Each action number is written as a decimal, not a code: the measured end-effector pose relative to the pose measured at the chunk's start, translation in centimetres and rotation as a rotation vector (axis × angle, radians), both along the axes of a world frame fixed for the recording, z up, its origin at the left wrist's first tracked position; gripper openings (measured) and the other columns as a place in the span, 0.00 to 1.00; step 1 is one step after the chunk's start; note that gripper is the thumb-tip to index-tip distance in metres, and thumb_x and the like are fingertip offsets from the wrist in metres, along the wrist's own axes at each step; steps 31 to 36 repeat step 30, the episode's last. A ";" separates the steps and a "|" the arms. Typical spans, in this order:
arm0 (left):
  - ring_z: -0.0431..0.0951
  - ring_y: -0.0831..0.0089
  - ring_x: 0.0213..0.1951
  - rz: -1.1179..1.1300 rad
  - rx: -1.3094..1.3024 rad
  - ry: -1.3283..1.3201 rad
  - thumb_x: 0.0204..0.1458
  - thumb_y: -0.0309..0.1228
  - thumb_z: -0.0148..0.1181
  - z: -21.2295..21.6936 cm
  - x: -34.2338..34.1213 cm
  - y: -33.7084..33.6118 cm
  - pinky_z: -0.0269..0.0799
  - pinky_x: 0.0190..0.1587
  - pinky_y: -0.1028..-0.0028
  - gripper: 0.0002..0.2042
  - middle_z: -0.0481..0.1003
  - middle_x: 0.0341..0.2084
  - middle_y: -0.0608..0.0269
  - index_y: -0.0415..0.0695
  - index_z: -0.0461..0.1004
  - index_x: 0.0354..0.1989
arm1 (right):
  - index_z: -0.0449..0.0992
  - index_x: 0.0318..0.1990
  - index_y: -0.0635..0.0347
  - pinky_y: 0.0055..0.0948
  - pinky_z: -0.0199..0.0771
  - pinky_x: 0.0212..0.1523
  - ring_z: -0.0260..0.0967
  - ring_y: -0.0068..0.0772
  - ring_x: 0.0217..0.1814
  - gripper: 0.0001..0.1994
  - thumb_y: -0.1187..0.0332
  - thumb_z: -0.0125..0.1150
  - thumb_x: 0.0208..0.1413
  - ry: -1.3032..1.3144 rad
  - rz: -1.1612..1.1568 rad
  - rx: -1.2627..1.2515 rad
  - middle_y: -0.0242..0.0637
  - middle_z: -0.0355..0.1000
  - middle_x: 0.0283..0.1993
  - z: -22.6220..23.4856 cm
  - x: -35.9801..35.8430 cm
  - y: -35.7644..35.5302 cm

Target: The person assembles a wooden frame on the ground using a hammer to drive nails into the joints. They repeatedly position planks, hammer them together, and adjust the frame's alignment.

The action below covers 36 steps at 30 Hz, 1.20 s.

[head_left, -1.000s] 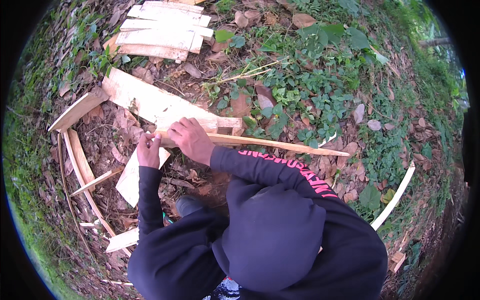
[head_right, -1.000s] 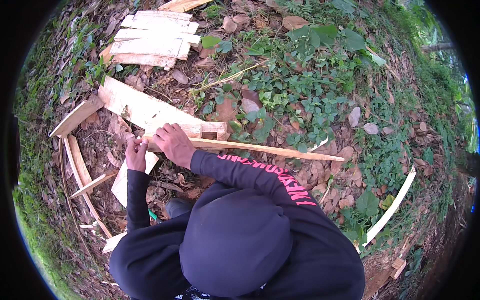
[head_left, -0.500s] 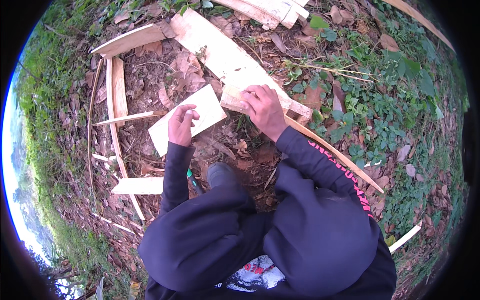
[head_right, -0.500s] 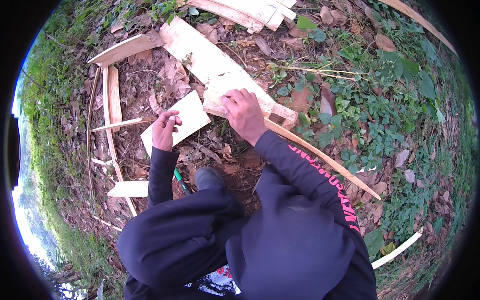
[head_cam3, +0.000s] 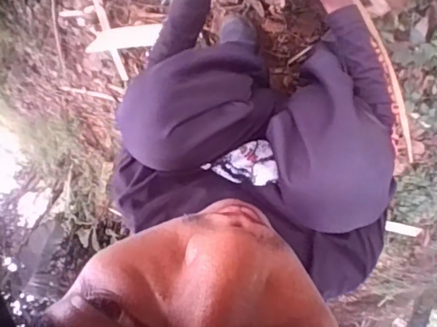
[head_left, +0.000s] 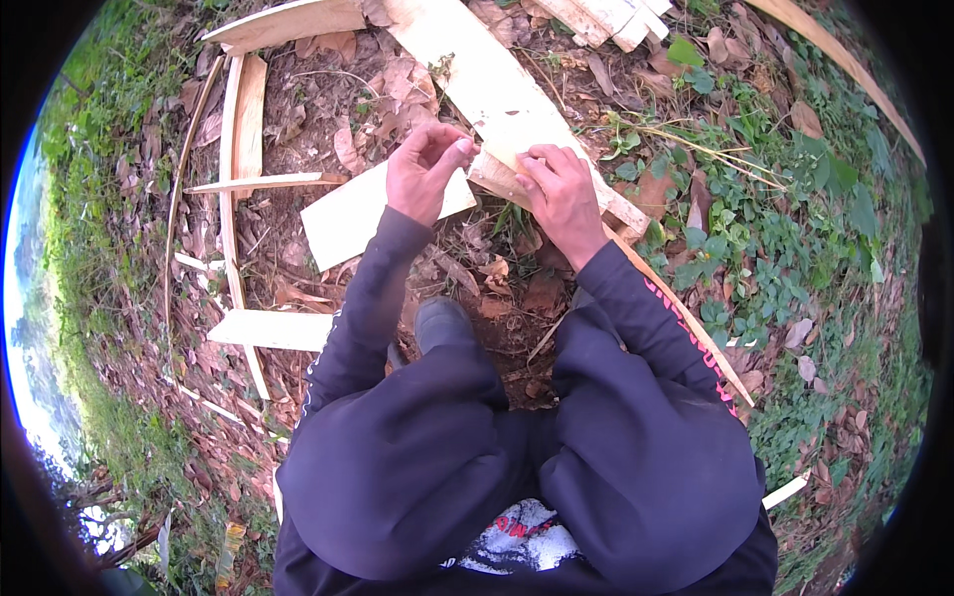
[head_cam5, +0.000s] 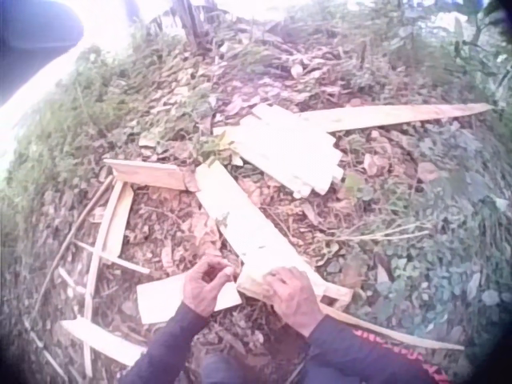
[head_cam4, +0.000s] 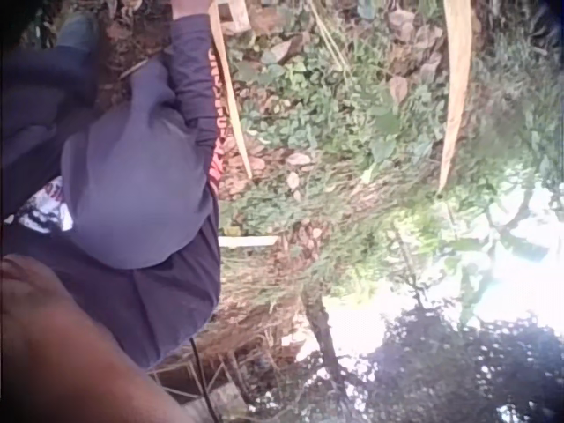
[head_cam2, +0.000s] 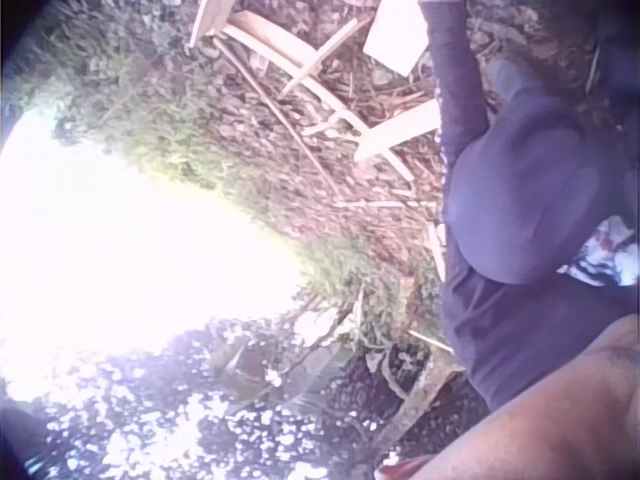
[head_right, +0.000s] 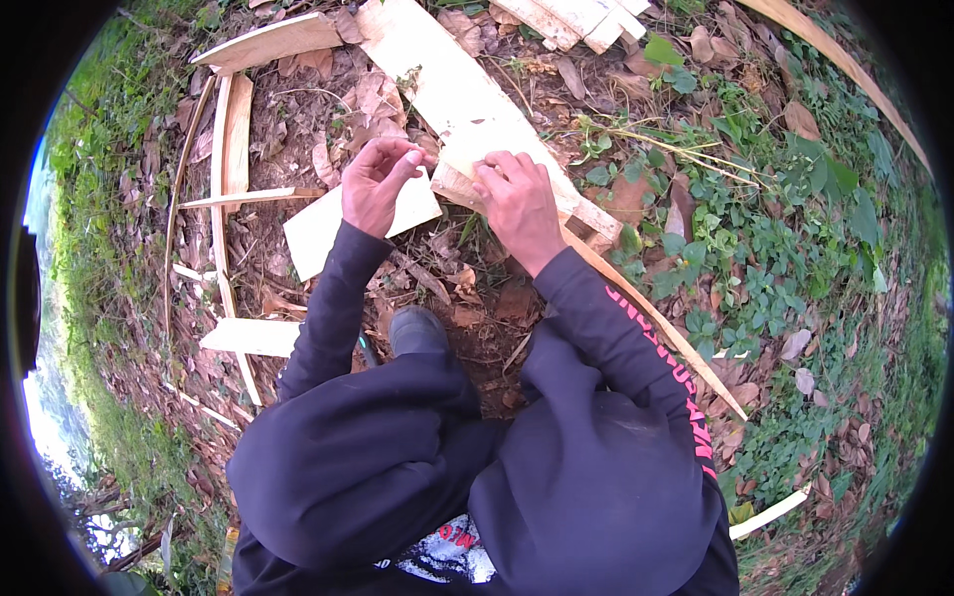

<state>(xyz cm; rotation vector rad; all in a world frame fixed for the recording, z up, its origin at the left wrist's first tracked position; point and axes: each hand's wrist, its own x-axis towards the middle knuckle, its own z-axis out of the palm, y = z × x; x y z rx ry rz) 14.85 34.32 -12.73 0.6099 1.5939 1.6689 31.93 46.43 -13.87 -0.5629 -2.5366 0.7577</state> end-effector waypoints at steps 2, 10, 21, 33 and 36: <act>0.79 0.78 0.39 0.009 0.025 0.014 0.58 0.25 0.62 -0.8 0.4 0.6 0.73 0.41 0.80 0.06 0.79 0.34 0.63 0.38 0.75 0.41 | 0.78 0.43 0.60 0.36 0.63 0.45 0.67 0.37 0.45 0.10 0.70 0.62 0.54 0.006 0.008 -0.004 0.34 0.71 0.44 0.0 0.0 0.0; 0.77 0.80 0.37 0.036 -0.115 0.377 0.56 0.25 0.64 -2.1 1.2 1.6 0.74 0.41 0.79 0.08 0.79 0.35 0.64 0.35 0.77 0.41 | 0.78 0.42 0.60 0.37 0.63 0.44 0.66 0.37 0.46 0.10 0.72 0.62 0.52 0.019 -0.014 -0.002 0.33 0.71 0.45 -0.1 0.0 -0.3; 0.80 0.74 0.36 0.023 -0.127 0.608 0.55 0.24 0.64 -1.2 1.6 1.6 0.78 0.40 0.74 0.07 0.79 0.35 0.59 0.37 0.77 0.41 | 0.78 0.42 0.59 0.36 0.62 0.45 0.66 0.36 0.46 0.10 0.71 0.62 0.52 0.005 -0.031 0.009 0.33 0.71 0.45 -0.1 0.1 -0.5; 0.81 0.68 0.38 -0.039 -0.103 0.736 0.55 0.24 0.63 -1.1 1.4 1.5 0.79 0.41 0.72 0.06 0.79 0.35 0.57 0.38 0.77 0.40 | 0.78 0.46 0.58 0.38 0.62 0.48 0.66 0.37 0.49 0.17 0.65 0.66 0.49 -0.008 -0.015 0.014 0.36 0.71 0.45 -1.0 -0.3 0.1; 0.81 0.68 0.38 -0.039 -0.103 0.736 0.55 0.24 0.63 -1.1 1.4 1.5 0.79 0.41 0.72 0.06 0.79 0.35 0.57 0.38 0.77 0.40 | 0.78 0.46 0.58 0.38 0.62 0.48 0.66 0.37 0.49 0.17 0.65 0.66 0.49 -0.008 -0.015 0.014 0.36 0.71 0.45 -1.0 -0.3 0.1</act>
